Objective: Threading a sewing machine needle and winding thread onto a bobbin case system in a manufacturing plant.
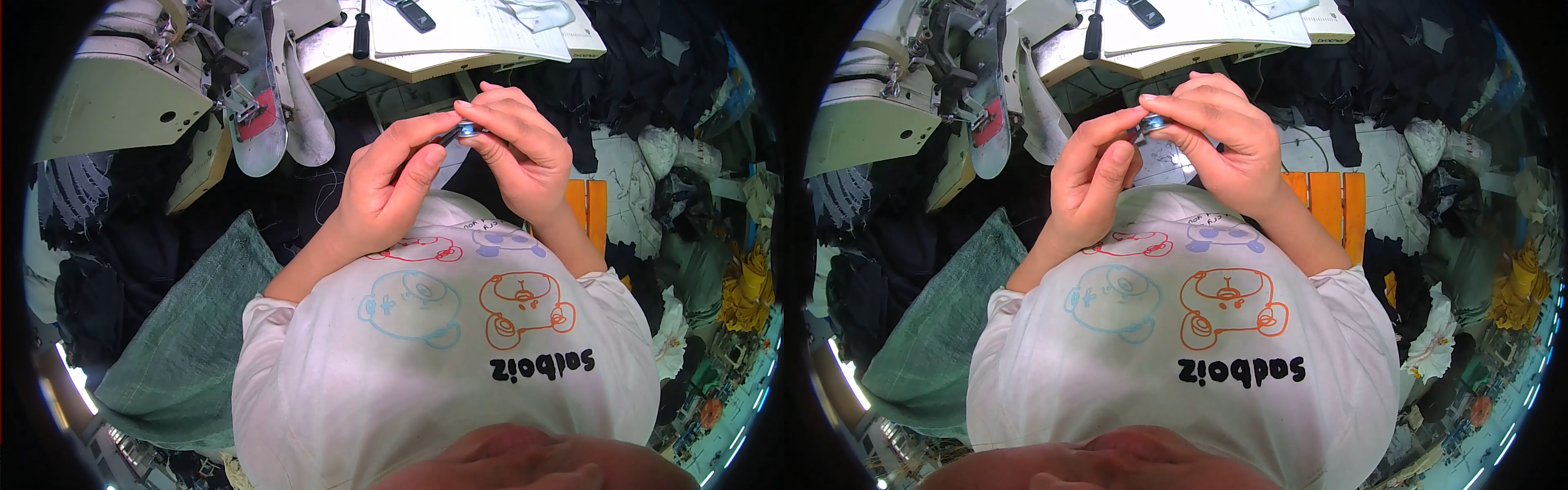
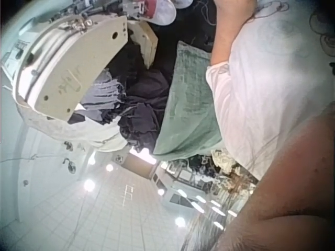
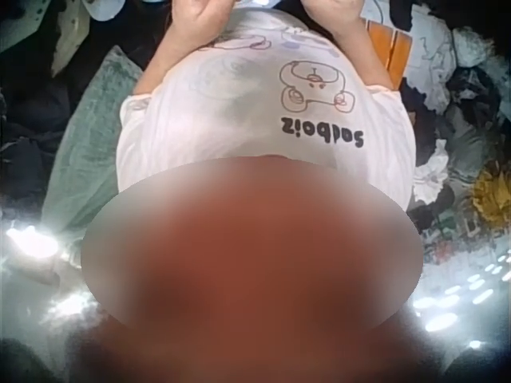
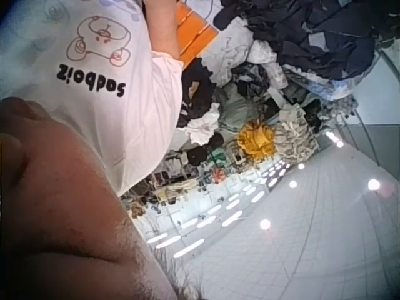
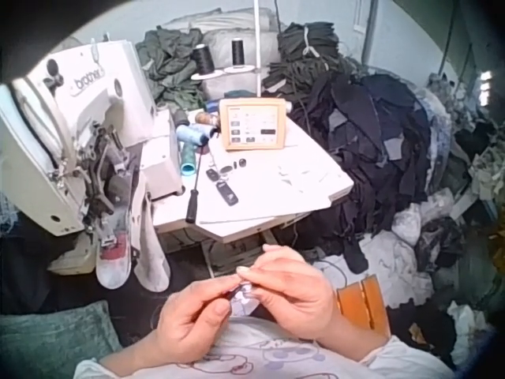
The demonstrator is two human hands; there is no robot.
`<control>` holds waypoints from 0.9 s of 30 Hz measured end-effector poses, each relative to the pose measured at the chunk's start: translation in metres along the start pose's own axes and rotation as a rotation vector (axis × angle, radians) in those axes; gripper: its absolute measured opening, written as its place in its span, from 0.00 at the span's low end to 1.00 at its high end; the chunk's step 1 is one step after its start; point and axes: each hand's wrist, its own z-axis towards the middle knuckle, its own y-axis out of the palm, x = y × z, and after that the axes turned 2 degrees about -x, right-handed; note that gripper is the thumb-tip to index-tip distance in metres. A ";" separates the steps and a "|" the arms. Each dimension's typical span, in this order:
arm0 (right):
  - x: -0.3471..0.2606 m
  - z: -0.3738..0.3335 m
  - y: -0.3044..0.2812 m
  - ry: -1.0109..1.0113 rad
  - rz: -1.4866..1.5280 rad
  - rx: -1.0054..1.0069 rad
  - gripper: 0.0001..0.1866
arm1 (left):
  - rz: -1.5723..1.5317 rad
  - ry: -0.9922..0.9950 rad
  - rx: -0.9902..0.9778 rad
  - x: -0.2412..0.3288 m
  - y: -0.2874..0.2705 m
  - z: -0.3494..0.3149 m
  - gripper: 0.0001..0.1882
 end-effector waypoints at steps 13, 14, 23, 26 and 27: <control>-0.008 -0.006 0.034 0.544 1.164 0.238 0.17 | -0.068 0.056 0.143 -0.012 0.004 0.003 0.16; -0.008 -0.005 0.033 0.546 1.166 0.235 0.17 | 0.016 0.080 0.151 -0.012 0.004 0.004 0.16; -0.006 -0.005 0.024 0.579 1.183 0.263 0.18 | -0.075 0.012 0.180 -0.009 0.006 0.009 0.16; -0.002 -0.007 0.022 0.550 1.222 0.247 0.15 | -0.165 -0.064 0.196 -0.006 0.002 0.012 0.17; 0.000 -0.007 0.021 0.531 1.254 0.202 0.13 | -0.228 -0.086 0.210 -0.005 0.000 0.015 0.17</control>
